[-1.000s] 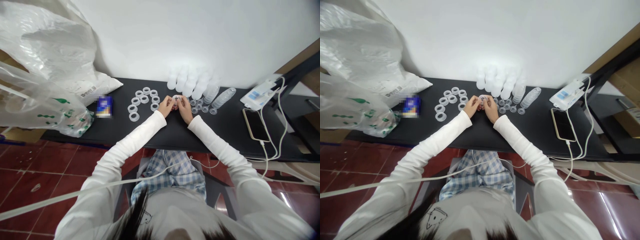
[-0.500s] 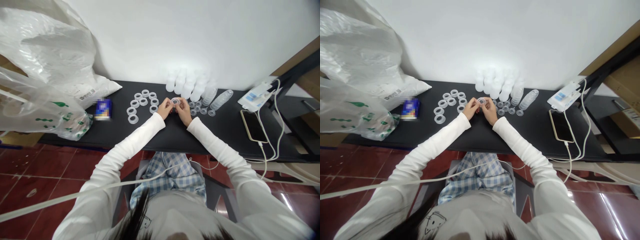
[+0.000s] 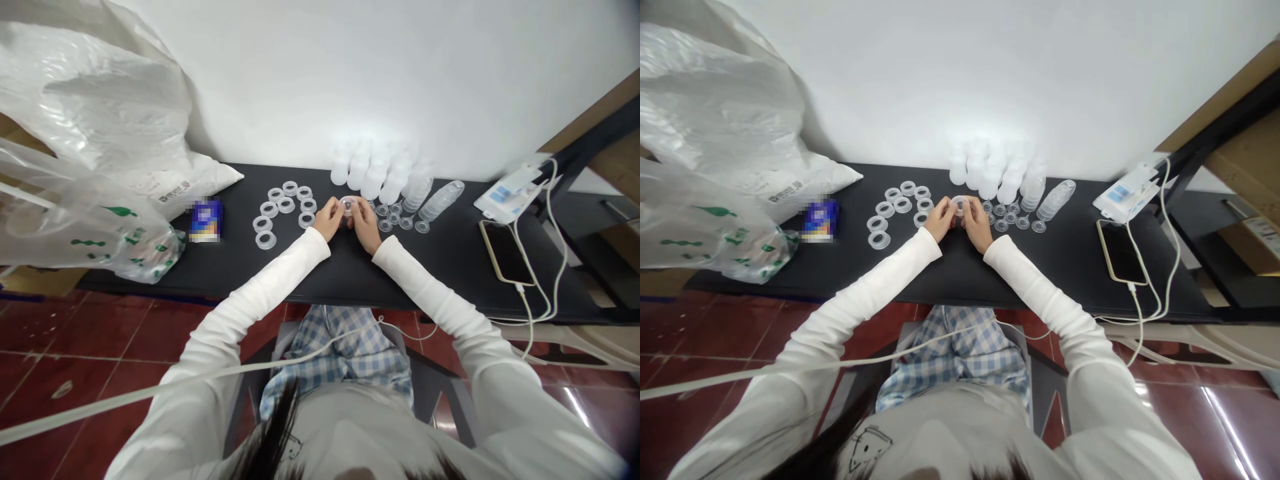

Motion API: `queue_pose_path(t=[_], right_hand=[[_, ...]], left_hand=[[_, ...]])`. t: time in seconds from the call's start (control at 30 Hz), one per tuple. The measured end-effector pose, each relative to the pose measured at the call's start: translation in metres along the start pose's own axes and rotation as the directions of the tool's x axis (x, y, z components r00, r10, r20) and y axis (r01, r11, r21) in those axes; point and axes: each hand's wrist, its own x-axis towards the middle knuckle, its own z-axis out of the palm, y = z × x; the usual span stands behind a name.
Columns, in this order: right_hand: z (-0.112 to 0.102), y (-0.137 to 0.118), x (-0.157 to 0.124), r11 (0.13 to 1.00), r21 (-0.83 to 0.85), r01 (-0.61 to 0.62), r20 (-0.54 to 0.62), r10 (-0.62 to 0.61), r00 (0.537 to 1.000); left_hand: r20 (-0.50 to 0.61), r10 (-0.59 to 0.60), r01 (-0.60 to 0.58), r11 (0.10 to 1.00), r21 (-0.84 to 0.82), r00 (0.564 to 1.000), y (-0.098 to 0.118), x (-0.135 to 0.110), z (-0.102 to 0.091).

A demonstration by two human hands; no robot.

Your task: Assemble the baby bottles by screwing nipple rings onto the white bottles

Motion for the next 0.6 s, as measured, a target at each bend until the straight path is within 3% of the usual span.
queue_pose_path(t=[0.13, 0.6], right_hand=[[-0.0006, -0.0012, 0.0005, 1.0, -0.018, 0.019, 0.015, -0.019, 1.0], [-0.0018, -0.0017, -0.0001, 0.999, -0.027, 0.029, -0.006, -0.029, 1.0]], left_hand=[[0.08, -0.019, 0.022, 0.999, -0.041, 0.997, 0.0034, -0.0006, -0.0009], [0.042, 0.008, -0.008, 1.0, 0.009, 0.999, 0.0079, -0.0006, -0.0016]])
